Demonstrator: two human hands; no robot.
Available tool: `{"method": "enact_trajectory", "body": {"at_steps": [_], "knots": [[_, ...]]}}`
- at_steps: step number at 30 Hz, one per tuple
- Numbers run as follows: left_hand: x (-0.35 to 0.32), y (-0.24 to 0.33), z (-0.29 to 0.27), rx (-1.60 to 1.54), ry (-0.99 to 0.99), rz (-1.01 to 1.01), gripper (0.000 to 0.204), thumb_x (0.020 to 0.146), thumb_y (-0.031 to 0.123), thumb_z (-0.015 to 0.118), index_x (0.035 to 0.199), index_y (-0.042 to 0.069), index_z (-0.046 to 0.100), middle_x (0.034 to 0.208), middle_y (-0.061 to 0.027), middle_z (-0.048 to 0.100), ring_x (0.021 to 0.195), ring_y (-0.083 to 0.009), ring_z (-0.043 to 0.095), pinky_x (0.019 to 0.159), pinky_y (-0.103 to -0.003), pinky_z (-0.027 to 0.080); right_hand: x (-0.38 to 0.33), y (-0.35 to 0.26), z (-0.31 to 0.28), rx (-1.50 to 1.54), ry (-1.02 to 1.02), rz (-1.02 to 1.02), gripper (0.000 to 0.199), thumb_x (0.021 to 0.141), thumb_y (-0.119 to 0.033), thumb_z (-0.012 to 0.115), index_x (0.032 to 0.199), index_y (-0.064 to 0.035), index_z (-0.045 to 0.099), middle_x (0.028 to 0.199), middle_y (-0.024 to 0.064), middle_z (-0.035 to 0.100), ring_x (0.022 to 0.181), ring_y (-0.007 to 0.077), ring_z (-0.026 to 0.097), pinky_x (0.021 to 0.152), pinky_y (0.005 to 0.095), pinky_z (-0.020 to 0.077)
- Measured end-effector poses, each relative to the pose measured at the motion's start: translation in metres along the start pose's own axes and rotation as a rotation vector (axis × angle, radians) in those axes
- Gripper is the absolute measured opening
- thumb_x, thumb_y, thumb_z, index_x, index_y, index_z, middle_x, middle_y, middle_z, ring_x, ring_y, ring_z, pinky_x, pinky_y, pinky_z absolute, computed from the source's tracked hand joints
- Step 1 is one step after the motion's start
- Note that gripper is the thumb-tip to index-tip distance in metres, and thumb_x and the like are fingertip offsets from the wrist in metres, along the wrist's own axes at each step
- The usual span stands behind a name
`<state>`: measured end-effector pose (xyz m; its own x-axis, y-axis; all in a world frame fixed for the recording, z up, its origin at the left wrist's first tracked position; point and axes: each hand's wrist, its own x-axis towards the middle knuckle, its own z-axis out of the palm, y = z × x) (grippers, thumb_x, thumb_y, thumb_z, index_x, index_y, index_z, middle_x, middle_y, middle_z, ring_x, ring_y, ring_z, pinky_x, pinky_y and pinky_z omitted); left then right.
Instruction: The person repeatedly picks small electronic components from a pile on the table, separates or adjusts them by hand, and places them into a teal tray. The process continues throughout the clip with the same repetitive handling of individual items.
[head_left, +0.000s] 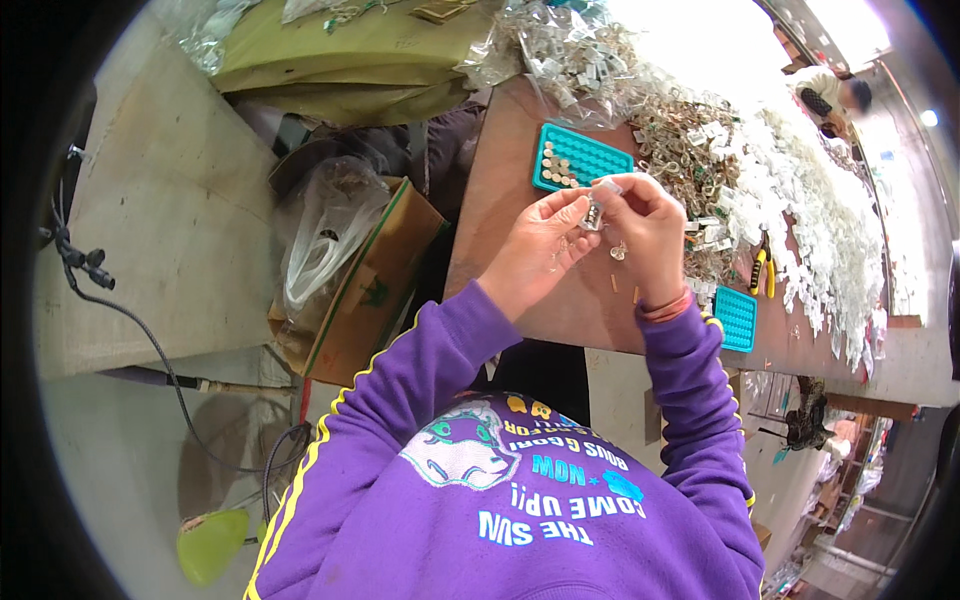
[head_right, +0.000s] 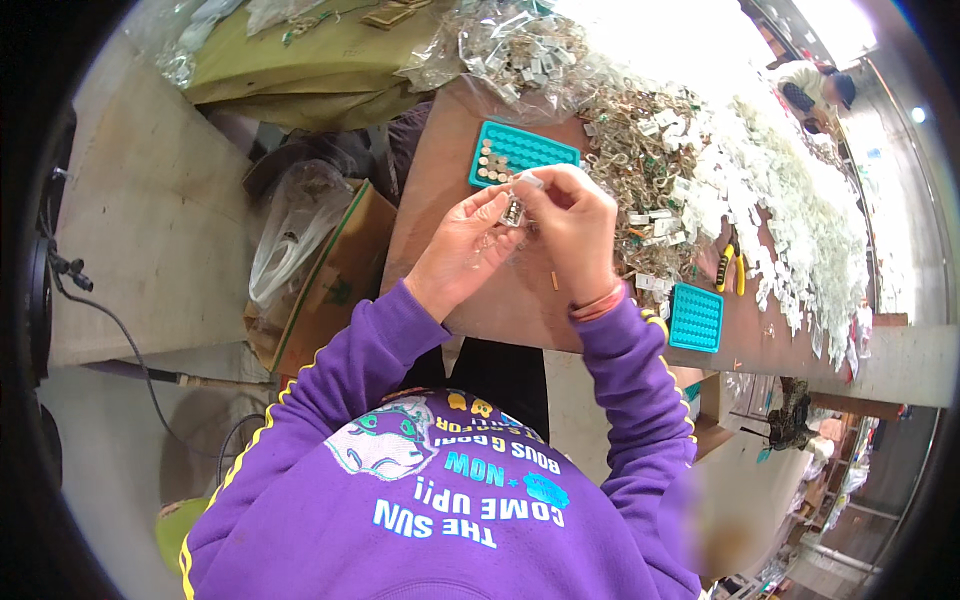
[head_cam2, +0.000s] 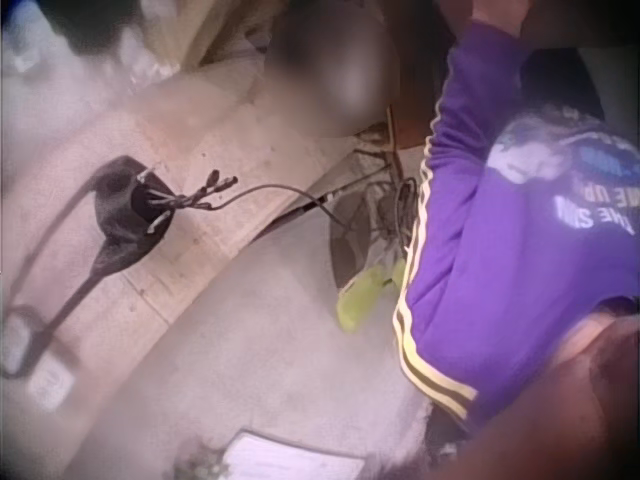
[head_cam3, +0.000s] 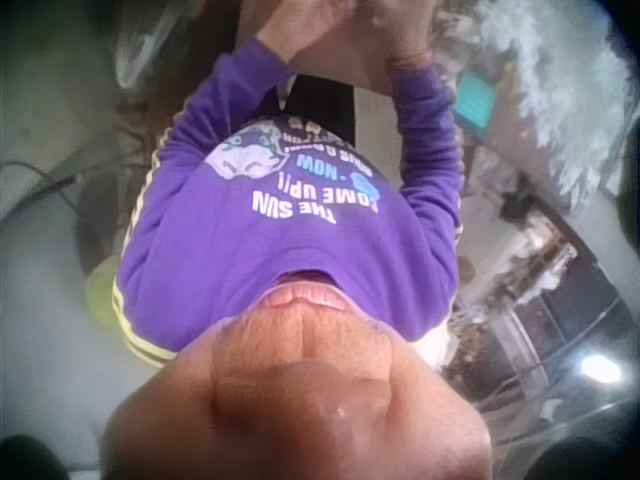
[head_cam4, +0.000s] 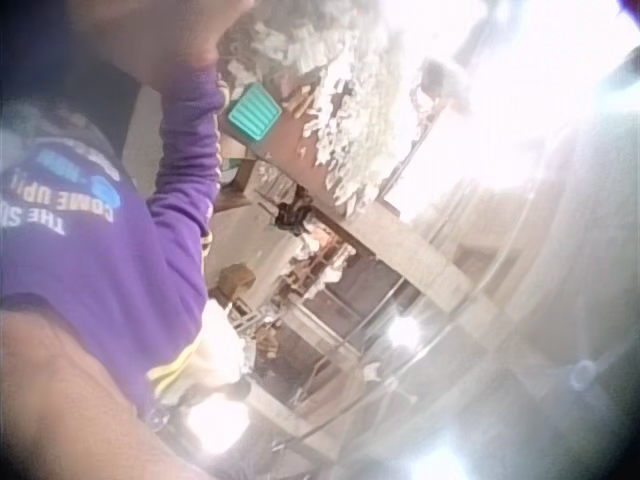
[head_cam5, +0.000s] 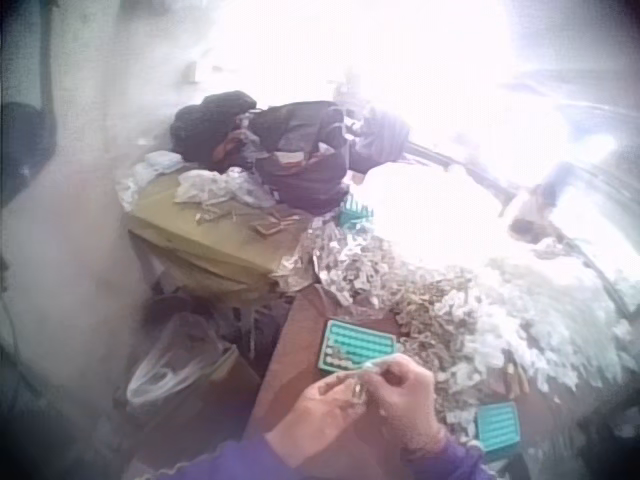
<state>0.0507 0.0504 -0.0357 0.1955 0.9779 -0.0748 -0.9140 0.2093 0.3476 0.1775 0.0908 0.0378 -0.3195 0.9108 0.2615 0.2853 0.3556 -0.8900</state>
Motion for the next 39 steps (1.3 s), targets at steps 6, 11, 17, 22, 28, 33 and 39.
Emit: {"method": "enact_trajectory", "body": {"at_steps": [6, 11, 17, 22, 28, 33, 39], "knots": [[0.001, -0.004, -0.011, -0.082, -0.082, 0.095, 0.023, 0.102, 0.023, 0.051, 0.116, 0.007, 0.058, 0.109, -0.0025, 0.062, 0.097, -0.0121, 0.06, 0.086, -0.029, 0.05, -0.013, 0.007, 0.011, -0.403, 0.034, -0.546, 0.03, 0.077, -0.003, 0.072, 0.107, -0.0032, 0.069, 0.093, 0.0114, 0.066, 0.082, 0.0252, 0.066, 0.071, 0.034, 0.0542], [0.002, -0.007, -0.014, -0.167, -0.174, 0.065, 0.027, 0.102, 0.027, 0.048, 0.119, 0.007, 0.057, 0.115, -0.0037, 0.061, 0.106, -0.0151, 0.059, 0.092, -0.036, 0.048, -0.006, 0.014, 0.002, -0.511, -0.069, -0.791, 0.04, 0.077, -0.004, 0.072, 0.116, -0.0018, 0.065, 0.101, 0.0118, 0.064, 0.084, 0.0262, 0.066, 0.071, 0.035, 0.0545], [-0.004, -0.002, -0.004, 0.102, -0.043, 0.094, 0.023, 0.099, 0.02, 0.052, 0.117, 0.007, 0.057, 0.112, -0.0043, 0.063, 0.101, -0.0134, 0.06, 0.09, -0.034, 0.049, -0.004, 0.012, -0.012, -0.481, -0.151, -0.623, 0.033, 0.076, -0.004, 0.072, 0.109, -0.0009, 0.066, 0.092, 0.0111, 0.063, 0.076, 0.0261, 0.065, 0.064, 0.0344, 0.0538], [-0.005, -0.004, 0.006, 0.482, 0.043, 0.213, 0.025, 0.093, 0.015, 0.058, 0.114, 0.002, 0.058, 0.104, -0.0048, 0.064, 0.092, -0.0101, 0.062, 0.084, -0.027, 0.051, -0.003, 0.009, -0.025, -0.468, -0.202, -0.61, 0.025, 0.076, -0.005, 0.071, 0.101, -0.0022, 0.066, 0.084, 0.0089, 0.061, 0.068, 0.0248, 0.063, 0.06, 0.032, 0.0527], [-0.006, 0.0, 0.005, 0.436, -0.014, 0.105, 0.023, 0.094, 0.014, 0.056, 0.114, 0.001, 0.058, 0.103, -0.0042, 0.064, 0.094, -0.0109, 0.062, 0.085, -0.028, 0.051, -0.007, 0.008, -0.028, -0.516, -0.21, -0.643, 0.022, 0.077, -0.006, 0.071, 0.099, -0.0024, 0.066, 0.082, 0.008, 0.061, 0.068, 0.0246, 0.063, 0.061, 0.0316, 0.0527], [-0.001, -0.002, 0.003, -0.021, -0.019, 0.077, 0.019, 0.096, 0.011, 0.059, 0.113, 0.003, 0.06, 0.108, -0.0071, 0.065, 0.089, -0.016, 0.066, 0.081, -0.029, 0.054, -0.011, 0.011, -0.018, -0.463, -0.063, -0.619, 0.029, 0.08, -0.005, 0.069, 0.109, -0.0047, 0.068, 0.097, 0.0098, 0.067, 0.077, 0.0254, 0.067, 0.068, 0.0326, 0.0546], [0.002, 0.005, -0.005, -0.054, 0.008, 0.311, 0.022, 0.096, 0.009, 0.059, 0.117, 0.002, 0.06, 0.109, -0.0111, 0.065, 0.095, -0.0218, 0.067, 0.091, -0.038, 0.056, -0.028, 0.023, -0.024, -0.509, -0.062, -0.214, 0.018, 0.082, -0.01, 0.069, 0.1, -0.0078, 0.071, 0.094, 0.0088, 0.067, 0.077, 0.026, 0.068, 0.068, 0.0338, 0.0549]]}}
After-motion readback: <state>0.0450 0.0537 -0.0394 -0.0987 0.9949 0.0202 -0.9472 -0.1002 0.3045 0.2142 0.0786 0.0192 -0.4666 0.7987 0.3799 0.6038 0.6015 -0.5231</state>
